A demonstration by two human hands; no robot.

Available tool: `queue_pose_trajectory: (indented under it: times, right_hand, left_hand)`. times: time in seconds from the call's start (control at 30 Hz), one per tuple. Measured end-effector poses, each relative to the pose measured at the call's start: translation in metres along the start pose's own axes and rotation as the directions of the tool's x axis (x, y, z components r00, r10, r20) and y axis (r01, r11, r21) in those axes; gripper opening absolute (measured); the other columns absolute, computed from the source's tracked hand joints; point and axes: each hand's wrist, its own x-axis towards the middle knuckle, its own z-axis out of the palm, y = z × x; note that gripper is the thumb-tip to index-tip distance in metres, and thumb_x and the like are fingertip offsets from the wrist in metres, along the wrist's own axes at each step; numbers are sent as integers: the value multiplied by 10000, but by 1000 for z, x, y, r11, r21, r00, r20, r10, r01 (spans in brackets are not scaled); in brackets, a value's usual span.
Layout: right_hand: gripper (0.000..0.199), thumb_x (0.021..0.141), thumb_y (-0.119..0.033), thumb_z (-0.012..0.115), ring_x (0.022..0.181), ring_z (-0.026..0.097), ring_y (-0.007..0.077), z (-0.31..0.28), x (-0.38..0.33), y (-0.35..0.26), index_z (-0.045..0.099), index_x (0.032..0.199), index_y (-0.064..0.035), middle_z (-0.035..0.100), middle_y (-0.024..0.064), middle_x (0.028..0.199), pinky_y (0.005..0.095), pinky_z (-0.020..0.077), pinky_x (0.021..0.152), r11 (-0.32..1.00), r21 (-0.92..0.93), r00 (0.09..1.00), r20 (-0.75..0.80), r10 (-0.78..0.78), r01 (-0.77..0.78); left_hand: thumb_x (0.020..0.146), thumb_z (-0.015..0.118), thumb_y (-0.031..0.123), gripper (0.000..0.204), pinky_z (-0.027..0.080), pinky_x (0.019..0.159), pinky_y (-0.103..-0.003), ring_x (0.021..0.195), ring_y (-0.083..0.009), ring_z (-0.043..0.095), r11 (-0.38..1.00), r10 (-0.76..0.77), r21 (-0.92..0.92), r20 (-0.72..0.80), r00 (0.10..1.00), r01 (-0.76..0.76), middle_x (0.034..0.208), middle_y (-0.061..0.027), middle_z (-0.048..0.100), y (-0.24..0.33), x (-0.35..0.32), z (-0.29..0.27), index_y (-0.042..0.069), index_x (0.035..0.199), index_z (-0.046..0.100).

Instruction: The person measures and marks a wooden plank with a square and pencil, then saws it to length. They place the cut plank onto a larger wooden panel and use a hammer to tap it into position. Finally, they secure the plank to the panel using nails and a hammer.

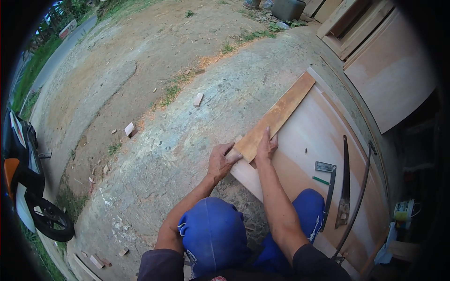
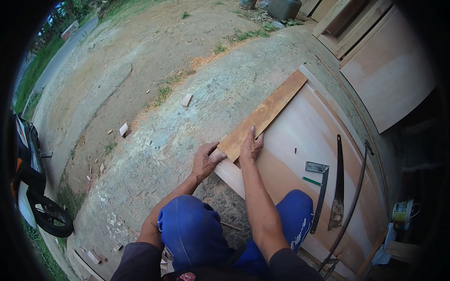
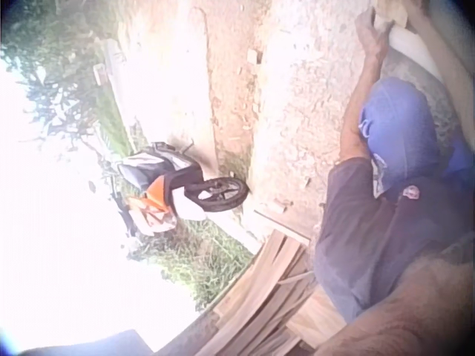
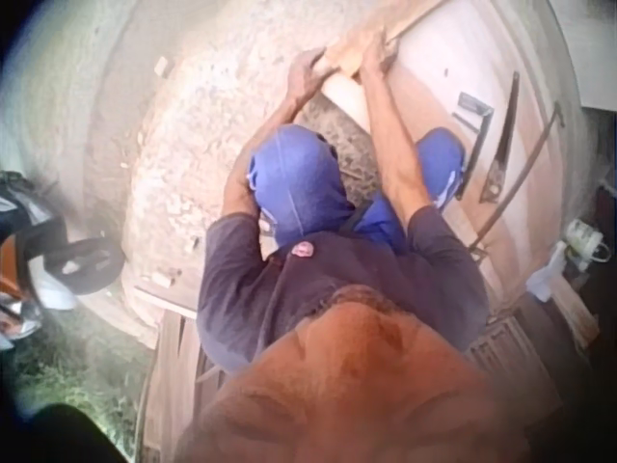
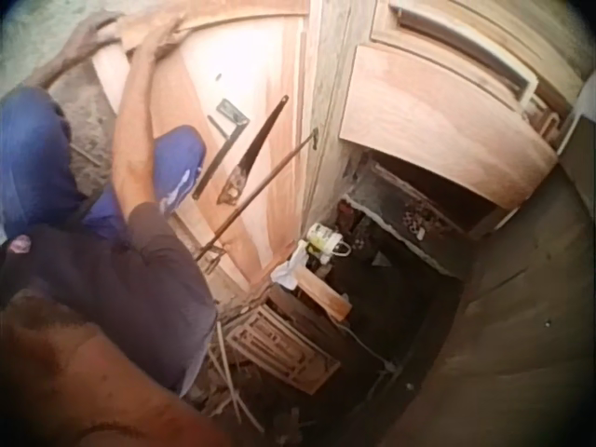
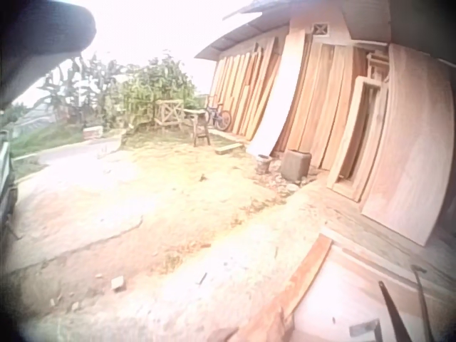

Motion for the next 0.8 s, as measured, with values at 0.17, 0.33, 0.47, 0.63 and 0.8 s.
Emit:
queue_pose_trajectory:
  times: [0.17,0.33,0.47,0.63,0.8]
  right_hand:
    - [571,1017,-352,567,1168,626,331,0,-1,-11,465,1436,22,596,236,1354,393,501,966,999,-30,999,42,24,-23]
    - [552,1008,-346,570,1166,620,375,-10,-2,-16,479,1420,8,606,247,1329,425,492,972,976,-217,998,60,-13,26]
    - [525,1004,-353,578,1119,628,384,-10,8,-12,523,1366,22,641,247,1248,429,483,967,965,-260,999,3,-38,37]
    - [473,1008,-351,579,1061,647,366,-5,-3,-18,564,1296,25,673,237,1176,424,494,923,933,-359,1000,-14,-4,-2]
    - [491,978,-432,593,1039,649,444,-12,3,-23,562,1240,-17,662,259,1178,489,516,878,978,-207,1000,-3,23,-23]
  left_hand:
    - [834,795,370,586,463,973,-428,1071,-349,598,1000,-9,16,5,1000,9,1105,-166,687,2,2,-2,54,1307,660]
    - [865,764,379,559,458,978,-432,1100,-342,581,995,40,92,83,996,-47,1121,-152,678,6,6,-6,83,1328,658]
    - [884,736,388,557,454,958,-435,1063,-336,561,987,72,126,234,970,-103,1104,-142,660,9,16,-15,85,1343,647]
    - [886,724,391,598,453,928,-423,1007,-329,557,953,118,245,247,962,-180,1084,-139,653,3,18,-24,85,1386,607]
    - [894,716,389,602,455,930,-426,1008,-334,558,930,157,290,243,957,-226,1082,-135,652,11,18,-25,106,1409,583]
